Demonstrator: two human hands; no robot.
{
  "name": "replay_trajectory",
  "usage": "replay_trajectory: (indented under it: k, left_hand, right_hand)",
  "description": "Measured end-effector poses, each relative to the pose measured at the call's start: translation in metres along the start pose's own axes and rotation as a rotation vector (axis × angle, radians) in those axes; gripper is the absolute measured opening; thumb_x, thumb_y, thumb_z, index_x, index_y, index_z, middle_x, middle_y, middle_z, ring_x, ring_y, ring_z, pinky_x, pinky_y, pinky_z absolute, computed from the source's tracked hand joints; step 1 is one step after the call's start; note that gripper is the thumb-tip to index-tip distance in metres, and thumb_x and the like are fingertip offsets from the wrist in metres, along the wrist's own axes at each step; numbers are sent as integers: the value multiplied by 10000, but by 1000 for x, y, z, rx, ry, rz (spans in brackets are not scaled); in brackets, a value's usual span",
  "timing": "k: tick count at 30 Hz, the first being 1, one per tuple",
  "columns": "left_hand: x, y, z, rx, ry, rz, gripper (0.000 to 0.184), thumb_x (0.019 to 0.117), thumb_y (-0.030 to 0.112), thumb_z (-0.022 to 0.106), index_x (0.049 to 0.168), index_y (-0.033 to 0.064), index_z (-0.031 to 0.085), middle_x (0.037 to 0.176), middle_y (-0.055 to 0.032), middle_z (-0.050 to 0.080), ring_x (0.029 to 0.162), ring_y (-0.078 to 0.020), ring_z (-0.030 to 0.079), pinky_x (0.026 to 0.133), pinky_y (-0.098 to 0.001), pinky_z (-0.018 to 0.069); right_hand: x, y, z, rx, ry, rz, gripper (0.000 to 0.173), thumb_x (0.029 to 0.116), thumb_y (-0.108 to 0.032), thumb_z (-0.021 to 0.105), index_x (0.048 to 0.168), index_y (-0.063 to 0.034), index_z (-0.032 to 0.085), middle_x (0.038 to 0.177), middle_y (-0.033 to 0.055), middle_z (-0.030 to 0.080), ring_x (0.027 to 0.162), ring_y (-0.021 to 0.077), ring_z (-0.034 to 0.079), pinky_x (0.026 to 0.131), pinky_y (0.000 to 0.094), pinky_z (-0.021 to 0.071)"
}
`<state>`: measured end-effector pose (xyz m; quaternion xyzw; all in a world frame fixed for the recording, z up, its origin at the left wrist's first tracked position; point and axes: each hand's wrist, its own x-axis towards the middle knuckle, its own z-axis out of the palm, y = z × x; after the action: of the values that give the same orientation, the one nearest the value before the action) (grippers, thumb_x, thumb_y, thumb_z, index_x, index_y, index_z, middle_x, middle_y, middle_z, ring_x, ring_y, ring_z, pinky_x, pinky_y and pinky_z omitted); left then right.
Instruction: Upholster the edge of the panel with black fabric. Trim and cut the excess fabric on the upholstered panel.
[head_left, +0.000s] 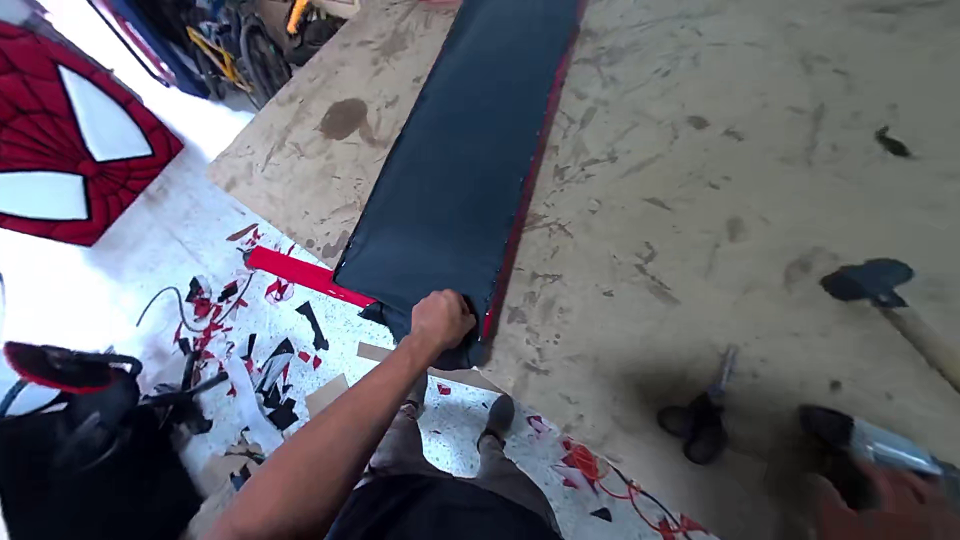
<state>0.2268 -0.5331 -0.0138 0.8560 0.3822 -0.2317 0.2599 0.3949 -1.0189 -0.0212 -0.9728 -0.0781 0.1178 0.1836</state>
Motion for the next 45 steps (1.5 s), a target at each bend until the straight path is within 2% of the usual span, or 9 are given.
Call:
replay_trajectory:
  k: [7,12,16,19,24,29,35,40,45]
  left_hand:
    - [-26,-20,-29,-98,-32,164,362,848,536,681,978,205,749,891,-47,737,885,-256,716,769,-574,569]
    - [-97,-157,-51,264,-485,462,444,1012,453,520,1048,53,710,1027,-212,711,1019,-417,683,849,-665,515]
    - [-51,-221,-98,135,-249,513,480,982,219,596,1458,170,557,1357,-119,634,1096,-310,687,938,-561,562]
    - [2,-194,-88,59,165,830,366,946,391,705,1287,259,698,1206,16,694,1120,-167,654,974,-433,562]
    - [57,-143,-63,188,111,1180,212,1010,317,624,986,150,751,980,-28,692,971,-214,675,869,-443,574]
    - [17,-150,-82,89,98,1092,210,1004,291,617,1139,160,710,1047,-16,693,917,-164,696,799,-415,617]
    - [-6,-166,-45,263,-190,963,649,1026,425,498,1565,72,420,1609,-128,422,1509,-266,366,1253,-461,280]
    - [41,-115,-35,357,-300,662,678,1051,634,283,1416,141,573,1292,-157,679,1230,-353,639,1004,-639,490]
    - [9,-135,-46,306,-108,662,639,1069,583,325,1366,97,616,1278,-163,677,1241,-342,628,1054,-587,485]
  right_hand:
    - [-8,-49,102,105,26,108,852,860,-617,714,1427,-7,537,1380,325,546,1300,517,509,1064,718,399]
    - [-15,-81,109,272,-32,397,529,887,-250,806,1263,44,578,1143,327,635,1053,480,622,891,698,479]
    - [-73,-148,113,576,23,451,296,892,-92,701,1150,14,601,910,177,657,737,280,636,661,504,551]
    - [-160,-235,115,792,-103,259,562,839,-90,693,1373,-59,522,1031,133,708,738,263,685,613,467,594]
    - [-252,-346,148,738,-324,21,687,796,-158,752,1448,-157,537,1137,32,722,906,204,727,720,428,641]
    - [-217,-361,181,643,-340,62,561,850,-156,696,1403,-173,607,1236,48,690,930,169,715,784,407,627]
    - [-255,-347,149,773,-247,88,571,855,-189,688,1417,-211,593,1250,1,685,878,142,712,698,373,629]
    - [-222,-359,160,698,-237,110,558,871,-150,650,1426,-183,593,1251,35,686,857,144,705,717,375,616]
    - [-150,-379,189,617,-162,244,538,911,-190,671,1442,-213,591,1166,117,701,868,241,709,786,489,608]
